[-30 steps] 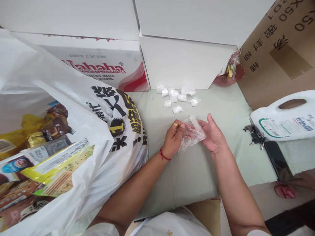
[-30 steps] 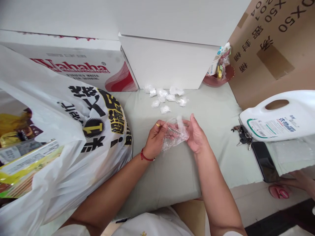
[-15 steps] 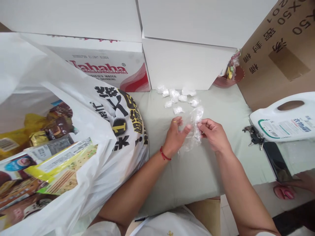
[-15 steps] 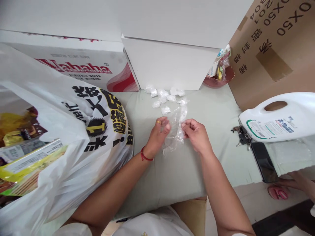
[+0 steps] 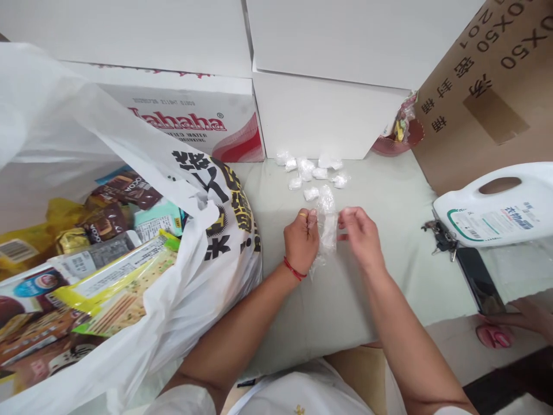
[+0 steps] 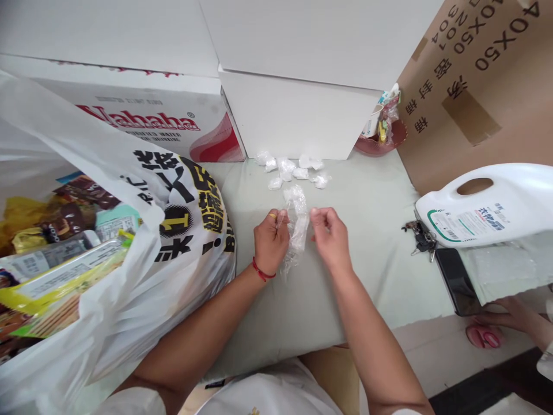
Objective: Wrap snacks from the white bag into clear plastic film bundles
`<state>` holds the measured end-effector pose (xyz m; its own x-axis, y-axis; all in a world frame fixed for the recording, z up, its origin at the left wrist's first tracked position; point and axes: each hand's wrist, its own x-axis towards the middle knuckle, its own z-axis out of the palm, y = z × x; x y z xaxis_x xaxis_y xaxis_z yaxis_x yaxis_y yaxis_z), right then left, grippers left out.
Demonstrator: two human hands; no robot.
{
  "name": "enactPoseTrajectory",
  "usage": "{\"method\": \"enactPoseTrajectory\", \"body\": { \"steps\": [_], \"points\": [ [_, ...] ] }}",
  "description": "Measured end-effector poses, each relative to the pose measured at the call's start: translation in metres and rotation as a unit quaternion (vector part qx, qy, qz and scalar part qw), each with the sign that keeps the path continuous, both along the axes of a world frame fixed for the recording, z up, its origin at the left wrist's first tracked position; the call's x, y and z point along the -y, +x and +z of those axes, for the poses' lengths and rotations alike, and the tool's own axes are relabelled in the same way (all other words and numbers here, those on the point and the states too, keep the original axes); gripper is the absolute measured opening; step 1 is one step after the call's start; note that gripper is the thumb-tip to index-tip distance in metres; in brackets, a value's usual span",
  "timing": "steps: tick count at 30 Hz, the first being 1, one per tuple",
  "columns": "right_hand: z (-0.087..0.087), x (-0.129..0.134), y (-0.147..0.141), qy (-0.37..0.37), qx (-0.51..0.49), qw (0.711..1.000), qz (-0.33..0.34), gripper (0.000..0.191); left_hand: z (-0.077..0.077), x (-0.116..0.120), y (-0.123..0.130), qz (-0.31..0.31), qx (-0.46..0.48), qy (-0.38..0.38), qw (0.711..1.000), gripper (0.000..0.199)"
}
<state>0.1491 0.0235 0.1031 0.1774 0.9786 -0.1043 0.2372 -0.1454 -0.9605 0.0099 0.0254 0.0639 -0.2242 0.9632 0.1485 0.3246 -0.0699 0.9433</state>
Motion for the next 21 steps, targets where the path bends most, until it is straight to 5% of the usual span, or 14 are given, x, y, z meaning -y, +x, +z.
{"method": "enactPoseTrajectory", "body": {
  "steps": [5, 13, 21],
  "points": [
    [0.002, 0.003, -0.006, 0.058, 0.092, 0.993, 0.047, 0.042, 0.000, -0.001, -0.001, -0.003, 0.047, -0.006, 0.999, 0.049],
    [0.020, -0.011, 0.053, -0.055, 0.081, 0.970, 0.222, 0.047, -0.010, -0.006, 0.003, -0.105, 0.138, -0.060, 0.983, 0.061],
    [0.024, -0.015, 0.066, -0.063, 0.090, 0.958, 0.265, 0.049, -0.021, -0.010, 0.003, -0.113, 0.171, -0.082, 0.975, 0.062]
  ]
}}
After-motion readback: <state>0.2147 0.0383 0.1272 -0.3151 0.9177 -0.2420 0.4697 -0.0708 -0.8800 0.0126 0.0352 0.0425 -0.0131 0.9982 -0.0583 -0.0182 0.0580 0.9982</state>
